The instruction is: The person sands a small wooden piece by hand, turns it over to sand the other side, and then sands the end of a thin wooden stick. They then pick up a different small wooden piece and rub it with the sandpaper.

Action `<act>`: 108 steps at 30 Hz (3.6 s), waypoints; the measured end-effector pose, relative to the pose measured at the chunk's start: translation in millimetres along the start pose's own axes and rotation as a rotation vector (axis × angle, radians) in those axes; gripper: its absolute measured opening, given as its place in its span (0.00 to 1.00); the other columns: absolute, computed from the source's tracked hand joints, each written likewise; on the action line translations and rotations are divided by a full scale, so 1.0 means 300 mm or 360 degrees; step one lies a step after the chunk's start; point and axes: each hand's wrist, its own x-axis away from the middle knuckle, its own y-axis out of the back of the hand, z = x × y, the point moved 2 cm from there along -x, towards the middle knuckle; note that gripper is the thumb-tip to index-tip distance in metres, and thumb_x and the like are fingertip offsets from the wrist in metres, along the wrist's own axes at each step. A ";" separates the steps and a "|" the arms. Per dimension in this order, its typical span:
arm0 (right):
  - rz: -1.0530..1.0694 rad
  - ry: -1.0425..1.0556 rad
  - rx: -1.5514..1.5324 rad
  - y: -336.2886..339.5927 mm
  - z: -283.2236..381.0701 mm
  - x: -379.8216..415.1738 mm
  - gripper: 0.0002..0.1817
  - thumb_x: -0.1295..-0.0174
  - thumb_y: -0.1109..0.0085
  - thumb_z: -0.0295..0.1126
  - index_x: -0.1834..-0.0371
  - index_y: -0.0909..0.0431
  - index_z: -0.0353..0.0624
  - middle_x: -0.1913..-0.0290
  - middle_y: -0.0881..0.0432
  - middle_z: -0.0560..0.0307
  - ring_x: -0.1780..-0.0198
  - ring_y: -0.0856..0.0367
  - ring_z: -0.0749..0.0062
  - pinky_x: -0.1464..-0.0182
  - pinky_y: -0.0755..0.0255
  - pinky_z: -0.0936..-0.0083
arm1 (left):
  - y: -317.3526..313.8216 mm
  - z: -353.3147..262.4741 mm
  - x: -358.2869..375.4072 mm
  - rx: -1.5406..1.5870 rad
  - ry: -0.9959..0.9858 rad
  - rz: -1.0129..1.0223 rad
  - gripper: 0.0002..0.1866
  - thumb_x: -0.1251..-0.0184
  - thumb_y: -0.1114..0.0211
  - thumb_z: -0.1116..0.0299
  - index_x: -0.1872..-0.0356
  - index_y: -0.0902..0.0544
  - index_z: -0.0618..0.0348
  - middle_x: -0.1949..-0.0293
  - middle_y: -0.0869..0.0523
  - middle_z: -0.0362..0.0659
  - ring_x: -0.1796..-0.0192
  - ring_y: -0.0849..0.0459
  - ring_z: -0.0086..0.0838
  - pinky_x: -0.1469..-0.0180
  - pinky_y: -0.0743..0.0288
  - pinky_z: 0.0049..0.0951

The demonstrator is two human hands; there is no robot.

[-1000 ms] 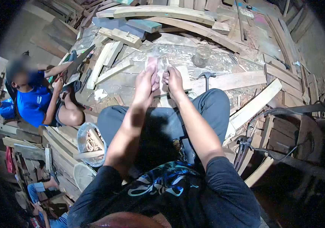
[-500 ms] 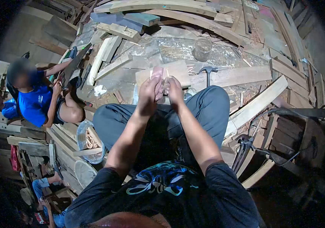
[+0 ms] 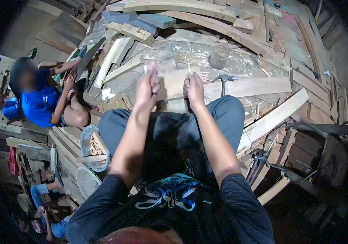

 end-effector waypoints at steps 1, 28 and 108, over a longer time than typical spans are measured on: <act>-0.0048 0.0046 0.0053 -0.013 0.046 -0.017 0.13 0.25 0.58 0.38 0.69 0.32 0.47 0.81 0.39 0.71 0.79 0.42 0.86 0.78 0.47 0.84 | 0.001 -0.047 -0.012 0.0024 -0.0086 -0.0064 0.10 0.25 0.45 0.62 0.65 0.26 0.55 0.78 0.26 0.35 0.81 0.35 0.17 0.81 0.44 0.18; -0.0364 -0.0240 0.0050 0.238 0.081 -0.020 0.13 0.26 0.58 0.40 0.71 0.33 0.50 0.83 0.42 0.71 0.82 0.43 0.83 0.80 0.47 0.80 | -0.108 0.089 -0.079 0.0141 0.0098 -0.0012 0.09 0.26 0.45 0.62 0.62 0.27 0.56 0.77 0.28 0.37 0.82 0.36 0.18 0.81 0.44 0.20; -0.0297 0.0294 0.0714 0.207 -0.188 -0.121 0.14 0.25 0.58 0.32 0.63 0.24 0.36 0.67 0.21 0.56 0.63 0.25 0.74 0.56 0.31 0.75 | 0.194 0.270 -0.262 -0.2589 -0.1352 -0.0529 0.21 0.37 0.43 0.70 0.42 0.19 0.51 0.36 0.25 0.53 0.30 0.33 0.52 0.28 0.47 0.56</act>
